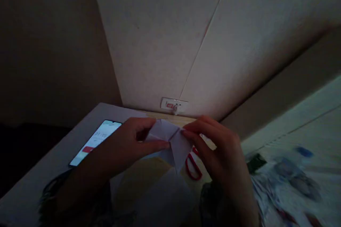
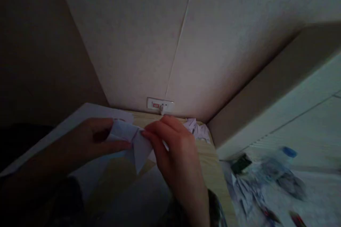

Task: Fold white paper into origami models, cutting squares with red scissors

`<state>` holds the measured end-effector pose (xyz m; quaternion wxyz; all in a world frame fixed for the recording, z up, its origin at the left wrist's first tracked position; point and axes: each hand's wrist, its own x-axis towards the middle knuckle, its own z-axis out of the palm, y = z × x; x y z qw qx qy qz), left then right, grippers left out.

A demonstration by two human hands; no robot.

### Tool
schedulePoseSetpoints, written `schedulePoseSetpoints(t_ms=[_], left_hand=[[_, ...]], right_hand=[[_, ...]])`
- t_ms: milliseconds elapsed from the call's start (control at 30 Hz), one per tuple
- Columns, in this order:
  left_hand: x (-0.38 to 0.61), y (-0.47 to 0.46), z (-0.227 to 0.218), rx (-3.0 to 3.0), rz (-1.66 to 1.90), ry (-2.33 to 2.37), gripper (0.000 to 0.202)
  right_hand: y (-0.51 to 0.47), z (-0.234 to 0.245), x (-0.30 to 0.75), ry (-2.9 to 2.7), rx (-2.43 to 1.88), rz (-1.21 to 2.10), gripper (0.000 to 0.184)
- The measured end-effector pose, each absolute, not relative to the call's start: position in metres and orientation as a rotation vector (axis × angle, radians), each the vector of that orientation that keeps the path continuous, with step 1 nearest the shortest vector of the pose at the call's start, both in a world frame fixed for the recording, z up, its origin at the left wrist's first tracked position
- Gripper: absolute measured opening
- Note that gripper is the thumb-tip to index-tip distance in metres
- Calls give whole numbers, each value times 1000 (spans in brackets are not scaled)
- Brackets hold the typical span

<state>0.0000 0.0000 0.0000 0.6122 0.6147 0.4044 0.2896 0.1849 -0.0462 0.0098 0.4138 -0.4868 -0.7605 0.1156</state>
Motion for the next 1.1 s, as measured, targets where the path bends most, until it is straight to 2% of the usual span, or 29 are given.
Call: schedulePoseSetpoints(t_ms=[233,333,467,667,1100], left_hand=[[-1,-1,-5,1405,690,916,6],[1,-4,-3,1355,783,909,6],[2,-7,0,1226,930,942,9],[7,-11,3,1088,1058,953,10],[11,-14,3,1064,996,912,5]], right_hand=[[-47,11,183,-1913,-1180,289,16],[-49,9,185,-1858,-1169,304,8],[-54,10,192,-1852,-1078,255,32],[-58,12,198,-2011,-1069,151,27],[-55,12,193,-2069,-1032,-13,11]])
